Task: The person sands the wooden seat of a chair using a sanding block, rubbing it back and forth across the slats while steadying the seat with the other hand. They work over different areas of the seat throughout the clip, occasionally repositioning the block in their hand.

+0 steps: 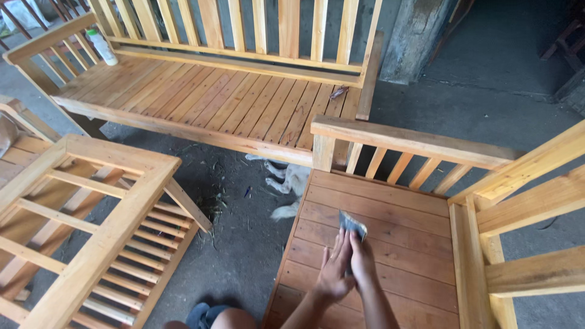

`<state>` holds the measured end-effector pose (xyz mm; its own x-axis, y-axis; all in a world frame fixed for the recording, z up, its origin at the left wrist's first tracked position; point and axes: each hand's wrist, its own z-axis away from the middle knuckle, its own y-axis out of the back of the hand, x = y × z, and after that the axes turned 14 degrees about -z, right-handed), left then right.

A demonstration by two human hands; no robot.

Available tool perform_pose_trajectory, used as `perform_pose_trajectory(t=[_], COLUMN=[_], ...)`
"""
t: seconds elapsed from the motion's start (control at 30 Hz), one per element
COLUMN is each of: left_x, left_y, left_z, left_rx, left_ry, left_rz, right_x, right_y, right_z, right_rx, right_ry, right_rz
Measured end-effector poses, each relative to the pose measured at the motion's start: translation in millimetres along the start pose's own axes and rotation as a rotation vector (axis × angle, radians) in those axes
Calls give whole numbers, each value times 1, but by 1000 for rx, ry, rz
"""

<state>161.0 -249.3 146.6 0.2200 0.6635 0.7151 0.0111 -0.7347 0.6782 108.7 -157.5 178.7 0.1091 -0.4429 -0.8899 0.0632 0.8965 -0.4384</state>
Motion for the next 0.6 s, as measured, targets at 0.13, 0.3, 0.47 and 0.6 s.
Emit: perform_pose_trajectory(t=[0.13,0.3,0.47,0.6], left_x=[26,30,3,-14], left_y=[13,-9,-38,-54], left_z=[-34,-57,-43,-12], left_rx=[-65,72,195,-223], left_ry=[10,67,-234,-152], left_rz=[-77,-11,-531,-641], right_x=[-44,-61,-28,2], right_y=[13,60,132,152], right_z=[12,3,-16,1], right_rx=[-90,-346,150,326], right_ry=[-299,-370,4,381], right_rz=[-407,-575,1046,1602])
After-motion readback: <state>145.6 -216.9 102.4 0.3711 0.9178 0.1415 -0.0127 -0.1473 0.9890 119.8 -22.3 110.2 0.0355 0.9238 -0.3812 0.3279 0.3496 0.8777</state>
